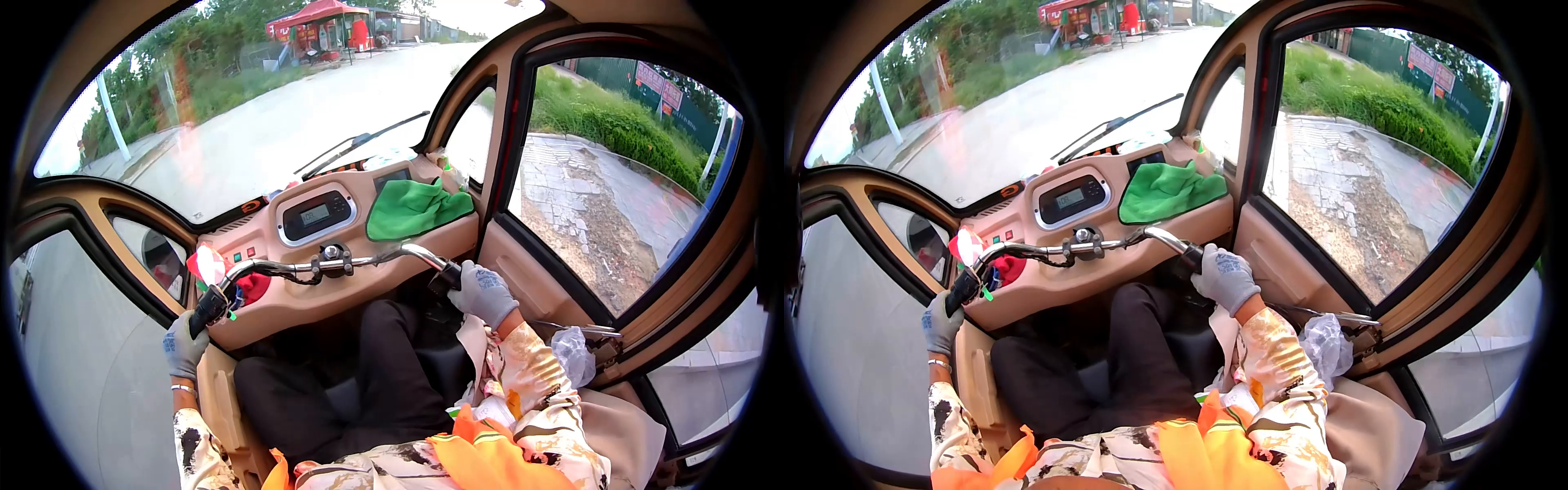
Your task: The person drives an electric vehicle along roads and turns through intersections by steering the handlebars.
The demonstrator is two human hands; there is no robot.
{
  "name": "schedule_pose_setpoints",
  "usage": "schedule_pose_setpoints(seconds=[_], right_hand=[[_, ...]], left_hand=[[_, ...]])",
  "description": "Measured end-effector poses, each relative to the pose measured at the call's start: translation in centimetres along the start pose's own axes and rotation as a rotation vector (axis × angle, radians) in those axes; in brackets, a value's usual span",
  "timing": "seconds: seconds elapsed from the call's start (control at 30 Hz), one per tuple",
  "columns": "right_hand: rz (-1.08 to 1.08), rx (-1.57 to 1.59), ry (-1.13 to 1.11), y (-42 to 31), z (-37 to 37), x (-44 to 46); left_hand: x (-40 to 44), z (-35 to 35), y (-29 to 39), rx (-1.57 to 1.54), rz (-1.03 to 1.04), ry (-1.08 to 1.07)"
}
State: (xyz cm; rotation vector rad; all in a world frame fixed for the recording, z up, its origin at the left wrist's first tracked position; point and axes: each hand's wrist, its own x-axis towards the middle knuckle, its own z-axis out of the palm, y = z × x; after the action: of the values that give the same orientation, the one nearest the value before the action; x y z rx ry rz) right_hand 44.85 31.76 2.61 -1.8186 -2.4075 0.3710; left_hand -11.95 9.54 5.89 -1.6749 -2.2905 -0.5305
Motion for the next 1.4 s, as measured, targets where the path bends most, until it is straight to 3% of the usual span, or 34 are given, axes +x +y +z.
schedule_pose_setpoints(seconds=[0.27, 0.37, 0.6, 0.67, 0.87, 0.93, 0.97, 1.07, 1.1, 1.17, 1.33, 1.4], right_hand=[[-0.033, 0.312, 0.034, 0.8, 1.0, 0.0], [0.045, 0.308, -0.050, 0.6, -0.4, -0.1], [-0.004, 0.430, -0.322, 1.2, 0.3, -0.1], [-0.011, 0.471, -0.357, 0.4, -0.6, -0.7], [0.063, 0.512, -0.254, 1.7, -0.5, 0.5], [-0.014, 0.325, -0.104, 2.4, 0.3, 1.7], [0.032, 0.348, -0.222, 1.8, -0.9, 1.7], [-0.053, 0.418, -0.067, 1.5, 0.7, 0.1], [-0.054, 0.416, -0.083, 2.0, 1.8, -0.6], [0.004, 0.181, 0.117, 2.4, 2.4, 0.0], [0.028, 0.075, 0.114, 0.8, 0.9, 0.0], [0.077, 0.065, 0.212, 0.8, 1.0, -0.1]], left_hand=[[0.4, -0.5, 0.8, -0.069, -0.012, -0.040], [0.0, -0.5, 0.7, -0.105, -0.046, -0.037], [-0.1, -0.5, 1.1, -0.095, -0.213, -0.181], [-0.3, 1.2, -1.1, -0.037, -0.129, -0.101], [-1.4, -0.8, 1.8, -0.178, -0.278, -0.192], [-2.0, 0.4, 0.2, -0.175, -0.229, -0.163], [-2.2, 0.7, 0.0, -0.196, -0.197, -0.133], [-1.4, -1.6, 3.4, -0.243, -0.297, -0.213], [-1.5, -1.2, 3.0, -0.200, -0.239, -0.191], [-1.8, -1.6, 3.6, -0.172, -0.220, -0.165], [-2.6, -1.1, 3.3, -0.170, -0.298, -0.228], [-3.4, -0.7, 3.0, -0.123, -0.267, -0.148]])
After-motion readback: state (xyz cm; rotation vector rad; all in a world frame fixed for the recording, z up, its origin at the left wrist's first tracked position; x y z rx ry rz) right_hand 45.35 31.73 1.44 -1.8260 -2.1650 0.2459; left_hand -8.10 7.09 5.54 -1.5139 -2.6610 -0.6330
